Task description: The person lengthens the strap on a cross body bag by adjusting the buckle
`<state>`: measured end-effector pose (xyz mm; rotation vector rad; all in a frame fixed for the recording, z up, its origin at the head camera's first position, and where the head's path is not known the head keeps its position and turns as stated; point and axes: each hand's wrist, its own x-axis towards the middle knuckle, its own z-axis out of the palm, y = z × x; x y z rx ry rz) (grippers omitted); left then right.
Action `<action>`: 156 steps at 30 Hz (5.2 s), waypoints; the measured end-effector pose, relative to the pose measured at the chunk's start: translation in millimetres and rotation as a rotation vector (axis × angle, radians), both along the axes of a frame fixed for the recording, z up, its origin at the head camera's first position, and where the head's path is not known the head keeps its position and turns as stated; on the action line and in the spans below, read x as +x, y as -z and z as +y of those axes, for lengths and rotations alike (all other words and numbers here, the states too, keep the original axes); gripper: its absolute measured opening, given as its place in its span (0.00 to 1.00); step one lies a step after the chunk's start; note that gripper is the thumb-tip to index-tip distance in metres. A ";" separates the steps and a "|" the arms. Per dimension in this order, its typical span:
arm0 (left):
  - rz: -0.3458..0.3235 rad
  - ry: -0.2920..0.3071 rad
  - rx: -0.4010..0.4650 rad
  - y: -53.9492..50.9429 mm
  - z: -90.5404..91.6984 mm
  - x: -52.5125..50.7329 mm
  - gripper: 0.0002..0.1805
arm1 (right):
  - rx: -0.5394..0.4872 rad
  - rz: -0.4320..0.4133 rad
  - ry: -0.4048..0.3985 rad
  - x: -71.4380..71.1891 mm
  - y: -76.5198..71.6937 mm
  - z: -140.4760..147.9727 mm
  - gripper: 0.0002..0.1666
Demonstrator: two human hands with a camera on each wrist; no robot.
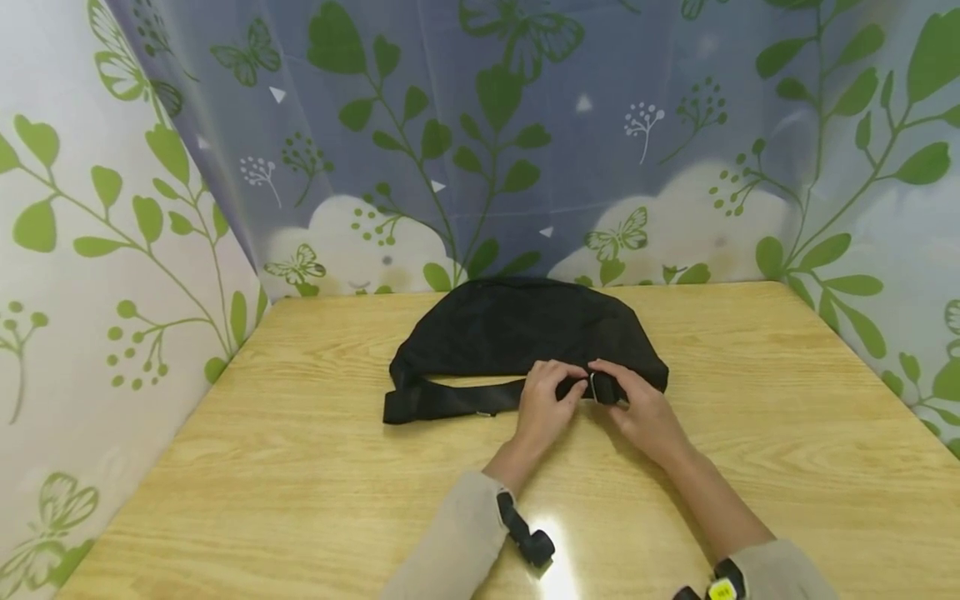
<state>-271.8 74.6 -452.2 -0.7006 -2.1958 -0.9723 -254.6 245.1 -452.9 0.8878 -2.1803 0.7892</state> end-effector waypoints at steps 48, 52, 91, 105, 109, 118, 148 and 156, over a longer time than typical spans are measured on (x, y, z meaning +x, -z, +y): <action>0.059 0.013 0.056 0.3 0.0 -1.3 0.08 | 0.014 0.056 0.031 -0.5 -0.7 -1.7 0.44; 0.058 0.039 0.018 -1.0 -0.8 -0.6 0.13 | 0.019 0.033 0.087 0.2 0.9 -1.8 0.47; -0.407 -0.001 -0.245 2.1 3.4 3.4 0.33 | 0.096 -0.103 0.106 -0.3 3.3 -0.2 0.30; -0.355 0.006 -0.207 3.0 2.0 5.0 0.35 | 0.043 -0.085 0.149 2.6 0.3 -1.7 0.29; -0.342 0.020 -0.208 3.4 2.2 5.2 0.35 | 0.026 -0.078 0.168 2.3 1.7 -1.5 0.21; -0.393 0.021 -0.211 2.7 2.6 4.3 0.31 | 0.003 -0.075 0.165 -0.3 1.3 -1.6 0.16; -0.370 0.036 -0.148 2.1 1.9 5.1 0.28 | -0.017 -0.255 0.317 4.9 0.0 0.0 0.13; -0.381 0.037 -0.161 2.8 2.0 4.0 0.28 | -0.048 -0.209 0.229 0.7 2.1 -1.8 0.12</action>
